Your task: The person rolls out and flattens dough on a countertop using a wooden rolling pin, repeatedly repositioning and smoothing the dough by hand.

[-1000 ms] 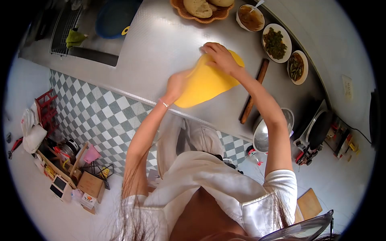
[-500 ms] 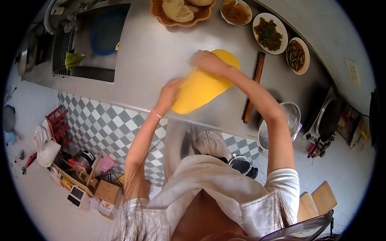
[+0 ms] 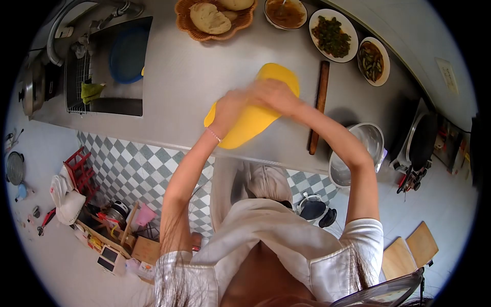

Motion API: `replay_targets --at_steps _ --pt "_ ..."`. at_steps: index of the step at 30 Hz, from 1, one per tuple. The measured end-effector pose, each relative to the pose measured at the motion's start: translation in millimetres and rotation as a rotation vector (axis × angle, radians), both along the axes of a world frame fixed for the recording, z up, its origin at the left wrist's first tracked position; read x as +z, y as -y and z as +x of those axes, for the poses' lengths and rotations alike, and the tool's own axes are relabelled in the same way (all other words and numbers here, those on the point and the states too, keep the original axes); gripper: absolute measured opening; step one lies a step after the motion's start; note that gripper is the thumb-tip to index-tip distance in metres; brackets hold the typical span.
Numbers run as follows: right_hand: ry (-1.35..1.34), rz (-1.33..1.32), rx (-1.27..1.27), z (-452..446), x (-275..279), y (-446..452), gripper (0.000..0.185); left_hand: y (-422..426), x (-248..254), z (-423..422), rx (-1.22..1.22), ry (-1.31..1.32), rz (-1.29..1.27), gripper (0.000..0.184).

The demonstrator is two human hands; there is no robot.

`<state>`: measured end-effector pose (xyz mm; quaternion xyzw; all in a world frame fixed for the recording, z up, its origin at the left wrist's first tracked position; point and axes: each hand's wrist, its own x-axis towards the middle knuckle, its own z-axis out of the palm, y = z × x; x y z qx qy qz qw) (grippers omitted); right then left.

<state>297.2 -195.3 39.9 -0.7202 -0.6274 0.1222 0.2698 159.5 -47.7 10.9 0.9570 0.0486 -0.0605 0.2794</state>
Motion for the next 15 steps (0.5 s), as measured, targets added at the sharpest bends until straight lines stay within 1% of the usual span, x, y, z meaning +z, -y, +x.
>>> replay_targets --at_steps 2,5,6,9,12,15 --pt "0.112 0.078 -0.104 26 -6 -2 0.045 4 13 0 -0.002 0.034 -0.013 0.025" --pt "0.02 -0.151 -0.061 55 -38 9 0.061 10 17 -4 0.02 0.093 -0.067 0.024" --pt "-0.033 -0.215 -0.047 59 -35 8 0.045 10 18 -5 0.035 0.115 -0.092 0.024" --pt "-0.023 -0.428 0.005 64 -29 3 0.031 11 22 -7 0.037 0.0 -0.14 0.027" --pt "-0.033 -0.072 -0.043 59 -39 12 0.017 5 20 -13 0.071 0.004 -0.206 0.032" --pt "0.033 -0.067 -0.048 46 -33 30 0.01 -10 23 -10 0.06 -0.184 -0.287 0.037"
